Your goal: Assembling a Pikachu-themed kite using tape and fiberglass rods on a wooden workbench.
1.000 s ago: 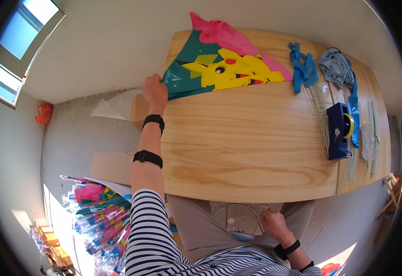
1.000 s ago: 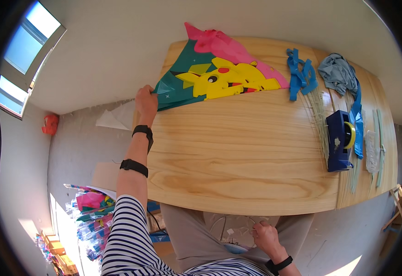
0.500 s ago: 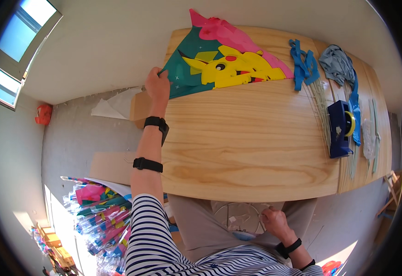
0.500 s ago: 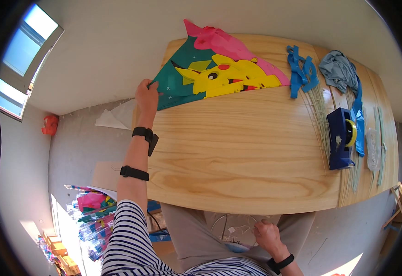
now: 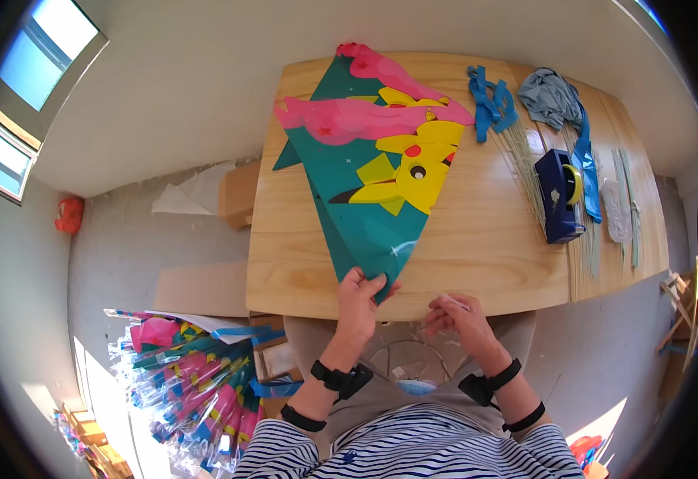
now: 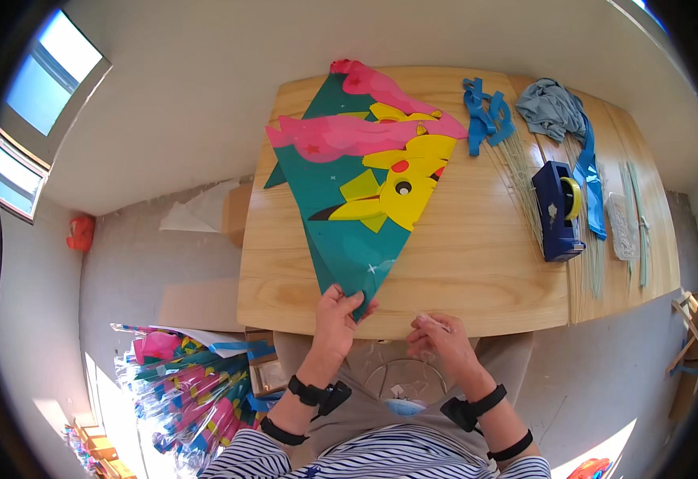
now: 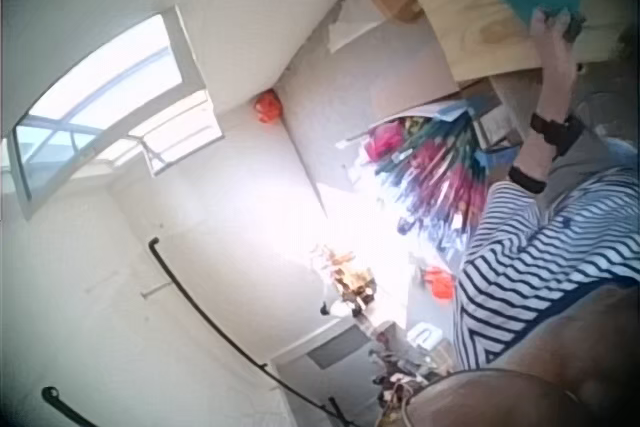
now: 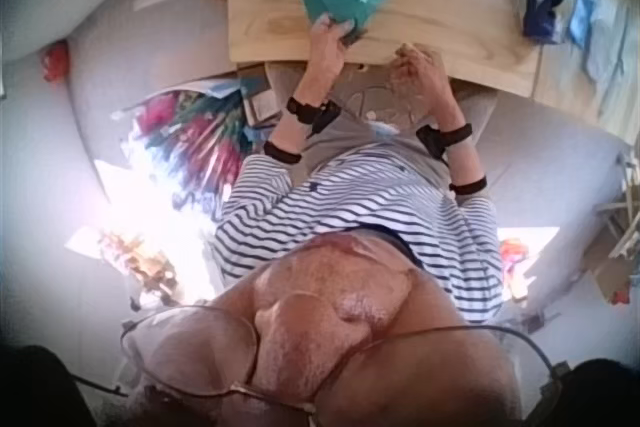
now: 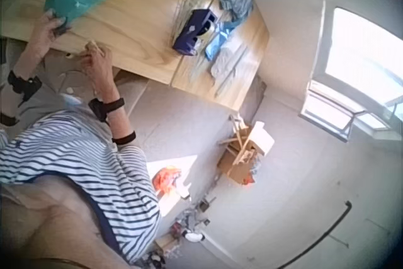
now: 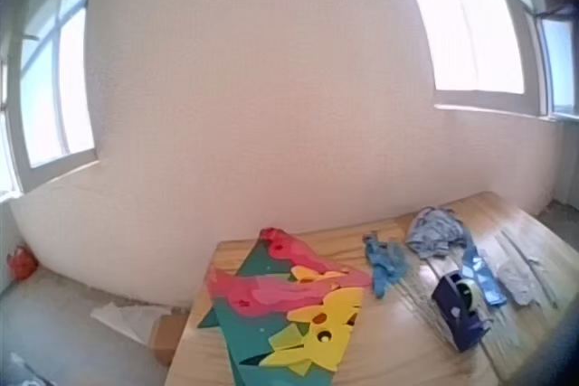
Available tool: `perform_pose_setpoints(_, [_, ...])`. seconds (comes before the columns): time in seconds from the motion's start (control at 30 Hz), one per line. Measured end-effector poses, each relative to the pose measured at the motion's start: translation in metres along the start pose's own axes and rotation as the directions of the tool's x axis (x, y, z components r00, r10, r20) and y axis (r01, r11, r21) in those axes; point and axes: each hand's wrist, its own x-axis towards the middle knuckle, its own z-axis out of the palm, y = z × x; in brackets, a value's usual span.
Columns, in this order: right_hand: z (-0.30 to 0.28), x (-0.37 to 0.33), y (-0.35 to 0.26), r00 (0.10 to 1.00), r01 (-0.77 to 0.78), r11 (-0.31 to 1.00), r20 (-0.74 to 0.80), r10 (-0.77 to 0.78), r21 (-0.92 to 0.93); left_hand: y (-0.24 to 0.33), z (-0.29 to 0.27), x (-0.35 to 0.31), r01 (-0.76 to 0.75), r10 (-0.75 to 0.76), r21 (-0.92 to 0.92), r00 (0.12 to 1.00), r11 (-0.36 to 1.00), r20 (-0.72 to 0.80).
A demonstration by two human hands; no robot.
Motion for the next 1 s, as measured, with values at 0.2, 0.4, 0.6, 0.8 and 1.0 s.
perform_pose_setpoints(0.2, [0.002, 0.044, 0.011, 0.991, 0.123, 0.988, -0.058, -0.118, 0.088, -0.048, -0.021, -0.037, 0.012, -0.086, 0.460, 0.986, 0.888, 0.141])
perform_pose_setpoints(0.4, [-0.016, 0.036, 0.005, 0.977, 0.215, 0.928, -0.060, -0.206, 0.306, -0.014, -0.030, -0.010, -0.496, 0.392, 0.825, 0.726, -0.270, 0.565])
perform_pose_setpoints(0.6, [-0.066, -0.005, 0.013, 0.970, 0.243, 0.878, -0.091, -0.225, 0.412, 0.015, -0.063, 0.070, -0.497, 0.198, 0.737, 0.751, -0.458, 0.630])
perform_pose_setpoints(0.8, [-0.073, -0.023, 0.033, 0.995, 0.054, 0.918, -0.098, -0.016, 0.393, 0.107, -0.076, 0.206, -0.126, 0.493, 0.761, 0.693, -0.636, 0.526])
perform_pose_setpoints(1.0, [-0.063, -0.017, 0.038, 0.982, 0.047, 0.974, -0.186, -0.006, 0.220, 0.091, -0.052, 0.179, -0.235, 0.305, 0.493, 0.950, 0.837, -0.065])
